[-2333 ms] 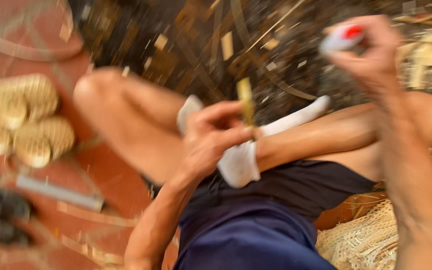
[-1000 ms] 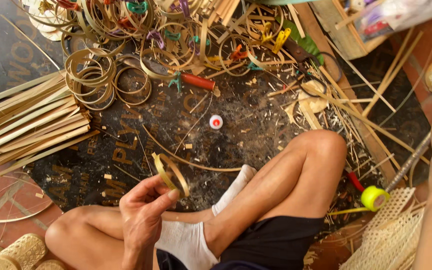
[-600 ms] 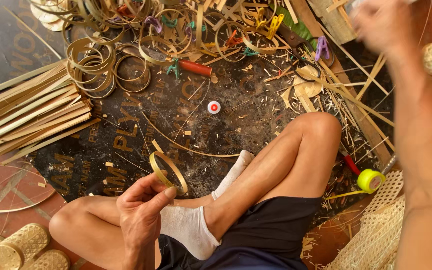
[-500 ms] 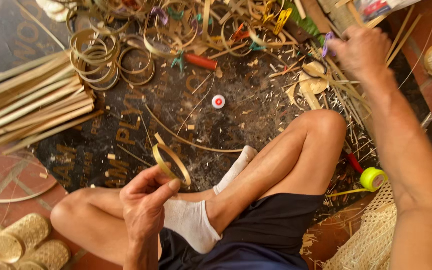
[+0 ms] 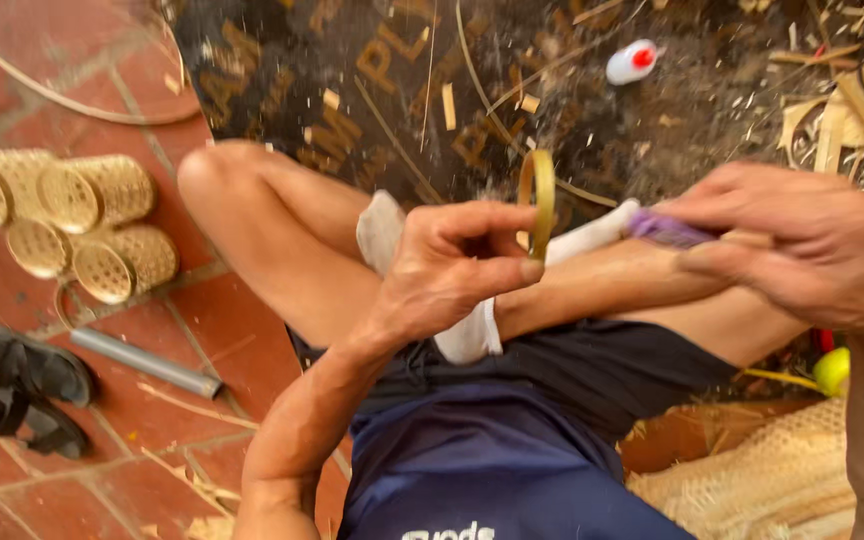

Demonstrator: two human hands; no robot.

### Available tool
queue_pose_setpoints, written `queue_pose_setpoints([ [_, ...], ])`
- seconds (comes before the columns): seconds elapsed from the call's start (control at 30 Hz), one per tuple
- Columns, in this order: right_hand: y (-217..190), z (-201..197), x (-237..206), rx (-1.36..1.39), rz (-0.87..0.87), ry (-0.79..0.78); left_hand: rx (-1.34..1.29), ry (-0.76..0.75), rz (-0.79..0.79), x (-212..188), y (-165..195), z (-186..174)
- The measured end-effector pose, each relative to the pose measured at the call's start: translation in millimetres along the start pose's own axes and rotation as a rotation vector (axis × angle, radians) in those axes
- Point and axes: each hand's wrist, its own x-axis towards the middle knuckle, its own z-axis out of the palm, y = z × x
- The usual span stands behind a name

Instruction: The person lies on the floor and glues the ends of thin bamboo strips to form rings, pressing the joints together and securing them with plastic clips. They repeat the gluing, joining, and clipping cycle on one strip after another, with finished woven baskets visible nearby.

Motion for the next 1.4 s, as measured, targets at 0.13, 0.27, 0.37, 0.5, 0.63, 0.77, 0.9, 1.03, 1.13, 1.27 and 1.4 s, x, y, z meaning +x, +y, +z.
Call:
queue_pose_setpoints([
  [0.13,-56,32,33,0.040,-0.080,-0.179,0.023,-0.047,0.037,-12,8,-2],
  [0.27,-71,44,44,-0.034,-0.160,-0.196,-0.126,-0.142,-0.013,-24,17,-3],
  [0.37,-78,50,41,-0.034,-0.138,-0.194,-0.010,-0.123,-0.021,-31,22,-3],
  [0.5,-83,54,40,-0.012,-0.133,-0.190,0.044,-0.126,0.018,-35,31,-5],
  [0.63,-76,56,40,0.026,-0.114,-0.208,0.123,-0.108,0.028,-36,40,-5],
  [0.77,-66,63,34,0.143,-0.145,-0.172,0.229,-0.125,0.016,-36,44,-7],
  [0.9,-60,72,26,0.161,-0.096,-0.102,0.264,-0.105,0.049,-37,42,-7],
  [1.03,-54,79,19,0.210,-0.114,-0.059,0.190,-0.123,0.048,-40,41,-6],
  [1.13,-50,81,15,0.236,-0.130,-0.033,0.249,-0.119,0.043,-42,44,-5],
  [1.27,-48,81,12,0.237,-0.148,-0.020,0.313,-0.114,0.023,-43,47,-4],
  [1.4,-50,83,12,0.265,-0.074,0.031,0.342,-0.087,0.041,-46,47,-1],
])
